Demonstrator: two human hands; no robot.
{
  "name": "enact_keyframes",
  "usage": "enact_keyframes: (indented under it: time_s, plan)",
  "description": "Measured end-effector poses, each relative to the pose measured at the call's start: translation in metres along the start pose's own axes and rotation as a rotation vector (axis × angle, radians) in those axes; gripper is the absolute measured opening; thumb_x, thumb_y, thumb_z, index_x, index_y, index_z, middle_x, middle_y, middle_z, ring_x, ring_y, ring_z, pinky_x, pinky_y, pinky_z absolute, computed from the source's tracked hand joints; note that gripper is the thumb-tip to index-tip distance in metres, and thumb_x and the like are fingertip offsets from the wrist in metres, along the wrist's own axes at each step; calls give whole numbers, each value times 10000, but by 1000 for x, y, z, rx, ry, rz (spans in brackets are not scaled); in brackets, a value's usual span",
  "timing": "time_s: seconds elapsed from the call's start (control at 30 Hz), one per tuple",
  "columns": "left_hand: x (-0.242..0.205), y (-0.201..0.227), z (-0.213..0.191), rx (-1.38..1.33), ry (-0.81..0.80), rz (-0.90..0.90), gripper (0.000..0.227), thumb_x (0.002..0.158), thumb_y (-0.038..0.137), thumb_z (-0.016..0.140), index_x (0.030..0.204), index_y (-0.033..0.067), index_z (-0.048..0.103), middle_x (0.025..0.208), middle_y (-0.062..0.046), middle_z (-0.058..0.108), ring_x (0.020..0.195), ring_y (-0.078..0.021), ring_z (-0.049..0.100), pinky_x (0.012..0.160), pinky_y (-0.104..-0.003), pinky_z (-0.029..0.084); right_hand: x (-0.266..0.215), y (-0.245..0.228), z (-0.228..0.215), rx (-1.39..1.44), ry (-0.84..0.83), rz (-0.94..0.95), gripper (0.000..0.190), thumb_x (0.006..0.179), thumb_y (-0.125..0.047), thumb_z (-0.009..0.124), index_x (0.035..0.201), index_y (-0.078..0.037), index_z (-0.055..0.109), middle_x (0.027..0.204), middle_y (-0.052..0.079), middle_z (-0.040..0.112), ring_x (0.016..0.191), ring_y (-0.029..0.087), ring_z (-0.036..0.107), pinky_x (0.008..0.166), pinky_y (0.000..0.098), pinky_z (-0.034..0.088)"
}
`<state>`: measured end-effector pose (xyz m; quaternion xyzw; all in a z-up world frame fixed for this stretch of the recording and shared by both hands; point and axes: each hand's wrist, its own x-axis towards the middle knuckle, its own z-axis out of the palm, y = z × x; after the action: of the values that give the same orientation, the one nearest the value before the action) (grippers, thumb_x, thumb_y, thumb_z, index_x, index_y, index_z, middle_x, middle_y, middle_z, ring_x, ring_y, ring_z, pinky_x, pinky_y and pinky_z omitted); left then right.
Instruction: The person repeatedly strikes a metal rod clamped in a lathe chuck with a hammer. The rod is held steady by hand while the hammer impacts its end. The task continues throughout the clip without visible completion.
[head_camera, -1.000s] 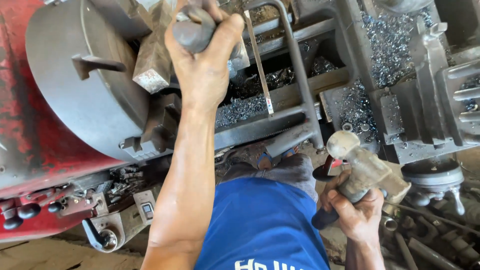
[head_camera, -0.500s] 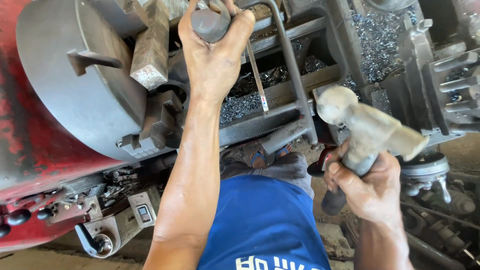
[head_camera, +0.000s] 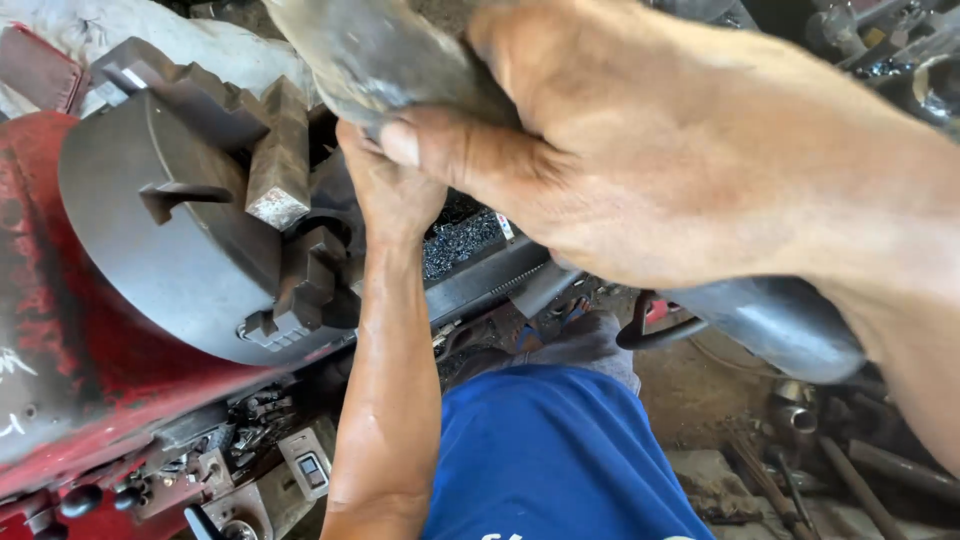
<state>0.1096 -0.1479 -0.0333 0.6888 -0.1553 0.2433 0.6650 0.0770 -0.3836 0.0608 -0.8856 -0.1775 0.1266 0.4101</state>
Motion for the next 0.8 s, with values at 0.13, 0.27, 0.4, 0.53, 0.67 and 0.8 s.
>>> enact_keyframes:
  time_s: [0.13, 0.27, 0.4, 0.53, 0.67, 0.8]
  plan:
    - [3, -1, -4, 9, 45, 11, 258, 905, -21, 692, 971, 155, 513, 828, 25, 555, 709, -107, 500, 642, -286, 417, 10, -29, 5, -101, -115, 64, 355, 1044, -430, 500, 1025, -80, 556, 773, 85, 683, 615, 220, 704, 527, 348, 583]
    - [3, 2, 0, -7, 50, 22, 250, 911, -16, 696, 967, 158, 525, 849, 13, 572, 727, -121, 527, 666, -300, 454, 15, -59, 5, -193, -196, 161, 426, 1079, -491, 455, 1052, -78, 557, 854, 127, 701, 697, 281, 722, 589, 412, 581]
    - [11, 0, 4, -9, 64, 32, 245, 915, -14, 698, 965, 160, 533, 863, 5, 583, 739, -131, 545, 681, -310, 479, 21, -91, 6, -255, -260, 213, 475, 1102, -531, 426, 1070, -76, 558, 908, 156, 712, 752, 322, 734, 629, 454, 579]
    - [7, 7, 13, -15, 97, 57, 237, 921, -9, 703, 961, 163, 544, 885, -7, 600, 758, -146, 572, 705, -325, 517, 13, -114, -1, -358, -355, 284, 549, 1138, -592, 384, 1097, -74, 558, 988, 200, 728, 834, 384, 750, 691, 518, 575]
    - [-9, 12, 14, -23, 137, 66, 230, 927, -5, 707, 957, 166, 555, 906, -19, 616, 776, -160, 599, 729, -339, 555, 0, -55, 0, -885, -151, -634, 306, 1182, -234, 403, 1213, 22, 567, 662, 64, 457, 372, 254, 528, 326, 460, 503]
    - [-10, 20, -13, -7, 177, 42, 226, 931, -2, 710, 954, 168, 563, 920, -27, 628, 788, -170, 618, 744, -349, 581, -25, 20, 27, -425, -4, -591, 180, 1116, -155, 475, 1117, -1, 569, 682, 59, 496, 407, 215, 549, 352, 394, 509]
